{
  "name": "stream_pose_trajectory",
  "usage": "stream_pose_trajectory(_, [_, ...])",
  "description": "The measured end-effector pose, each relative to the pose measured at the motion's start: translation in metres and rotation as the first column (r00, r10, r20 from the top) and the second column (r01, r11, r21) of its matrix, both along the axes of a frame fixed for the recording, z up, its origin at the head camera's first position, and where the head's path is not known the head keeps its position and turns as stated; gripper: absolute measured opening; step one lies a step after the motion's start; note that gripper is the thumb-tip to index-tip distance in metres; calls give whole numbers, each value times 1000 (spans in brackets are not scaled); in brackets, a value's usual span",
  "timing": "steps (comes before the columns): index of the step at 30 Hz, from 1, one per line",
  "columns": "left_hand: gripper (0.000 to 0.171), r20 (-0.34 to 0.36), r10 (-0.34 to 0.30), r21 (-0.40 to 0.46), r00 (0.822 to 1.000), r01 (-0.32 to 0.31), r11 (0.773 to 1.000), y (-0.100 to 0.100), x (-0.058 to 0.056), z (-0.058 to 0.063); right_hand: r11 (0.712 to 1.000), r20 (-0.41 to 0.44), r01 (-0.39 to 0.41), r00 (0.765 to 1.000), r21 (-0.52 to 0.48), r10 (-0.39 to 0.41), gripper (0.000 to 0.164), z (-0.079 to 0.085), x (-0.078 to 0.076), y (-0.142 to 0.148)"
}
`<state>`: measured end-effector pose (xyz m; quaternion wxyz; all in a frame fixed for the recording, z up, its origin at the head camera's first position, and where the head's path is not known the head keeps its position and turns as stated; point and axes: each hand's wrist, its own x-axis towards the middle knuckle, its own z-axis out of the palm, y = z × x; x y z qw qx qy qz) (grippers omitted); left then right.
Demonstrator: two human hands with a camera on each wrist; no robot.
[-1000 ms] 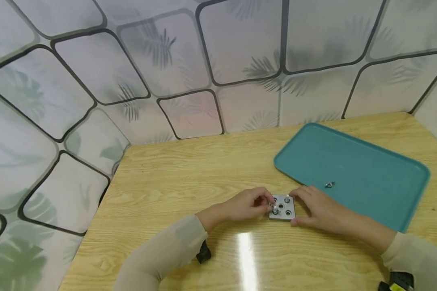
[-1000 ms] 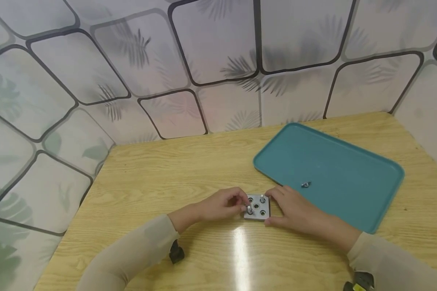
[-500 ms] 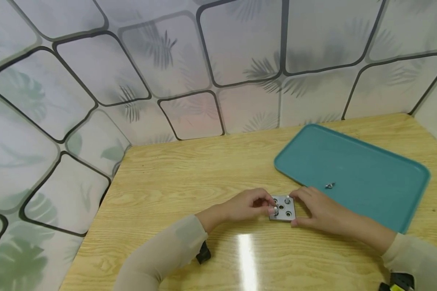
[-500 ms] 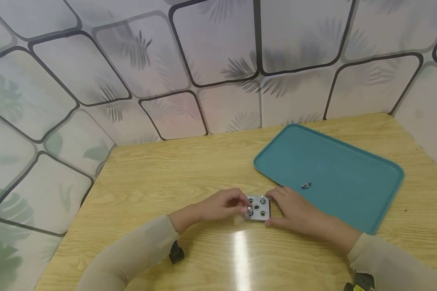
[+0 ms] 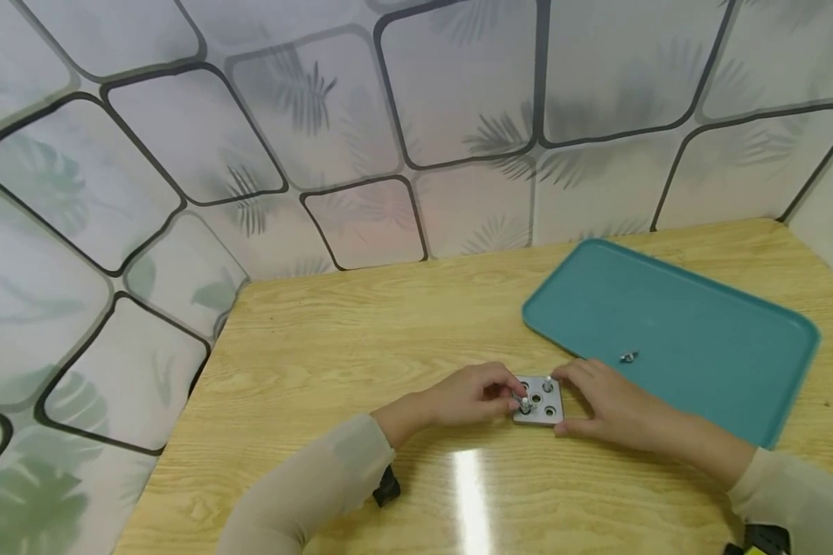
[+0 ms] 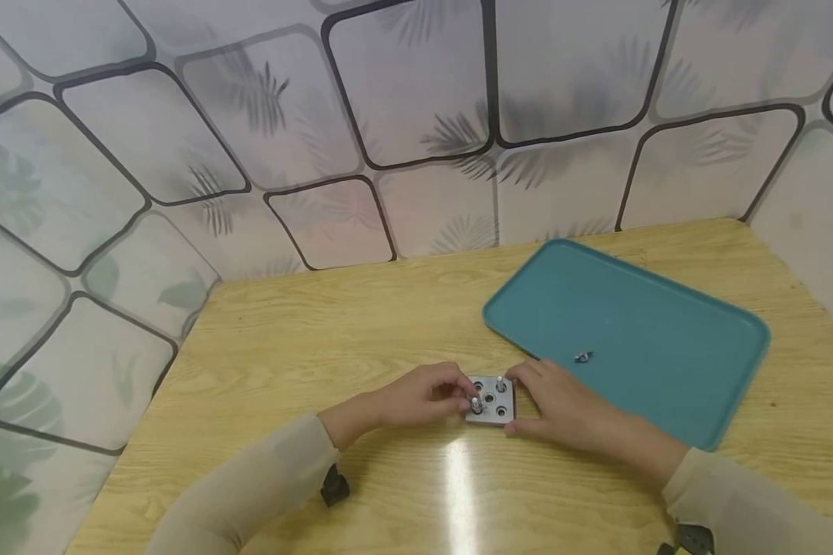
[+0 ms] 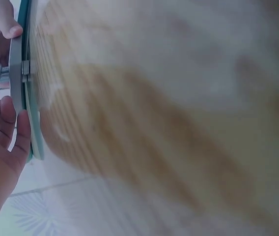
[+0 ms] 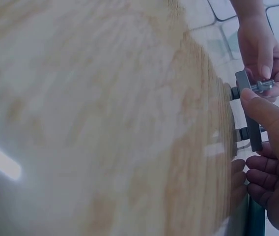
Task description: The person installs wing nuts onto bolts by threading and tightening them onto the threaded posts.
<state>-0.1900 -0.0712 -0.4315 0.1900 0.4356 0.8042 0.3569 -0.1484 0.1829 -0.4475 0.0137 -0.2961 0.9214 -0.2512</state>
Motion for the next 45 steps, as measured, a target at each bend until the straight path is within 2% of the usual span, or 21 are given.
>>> stream_pose_trajectory(4, [16, -6, 43, -32, 999, -43, 999, 1, 0, -1, 1000, -7, 0, 1000, 9, 0, 69, -1, 1, 0])
stream_pose_trajectory(9, [11, 15, 166, -60, 986, -165, 984, 2, -2, -3, 1000, -5, -5, 1000, -1, 5, 69, 0, 1, 0])
stream_pose_trajectory(11, [11, 39, 189, -51, 981, -187, 981, 3, -3, -4, 1000, -4, -6, 1000, -8, 6, 68, 0, 1, 0])
stream_pose_trajectory(15, [12, 69, 137, -31, 988, -135, 990, 2, -3, -3, 1000, -1, 1, 1000, -14, -1, 67, 1, 1, 1])
stream_pose_trajectory(20, [24, 88, 84, -28, 993, -82, 996, 2, -1, 0, 1000, -8, -4, 1000, -20, 4, 67, -1, 1, 0])
stream_pose_trajectory(24, [27, 77, 58, -27, 995, -57, 998, 3, 1, 1, 1000, -3, -2, 1000, -13, 2, 66, -2, 0, 0])
stream_pose_trajectory(29, [18, 41, 31, -18, 999, -30, 999, 3, 1, 1, 1000, -4, -3, 1000, -7, 3, 66, -1, 1, 0])
stream_pose_trajectory(32, [17, 18, 38, -19, 999, -38, 999, 2, 0, 1, 1000, -1, -1, 1000, -4, 1, 66, 0, 1, 0])
stream_pose_trajectory(39, [9, 30, 149, -37, 988, -148, 988, 3, -3, -1, 1000, 2, 1, 1000, -8, -1, 66, 1, 1, 0])
stream_pose_trajectory(45, [10, 70, 120, -16, 990, -119, 993, 1, -4, -3, 1000, 3, -2, 1000, -4, 2, 67, -1, 1, 0])
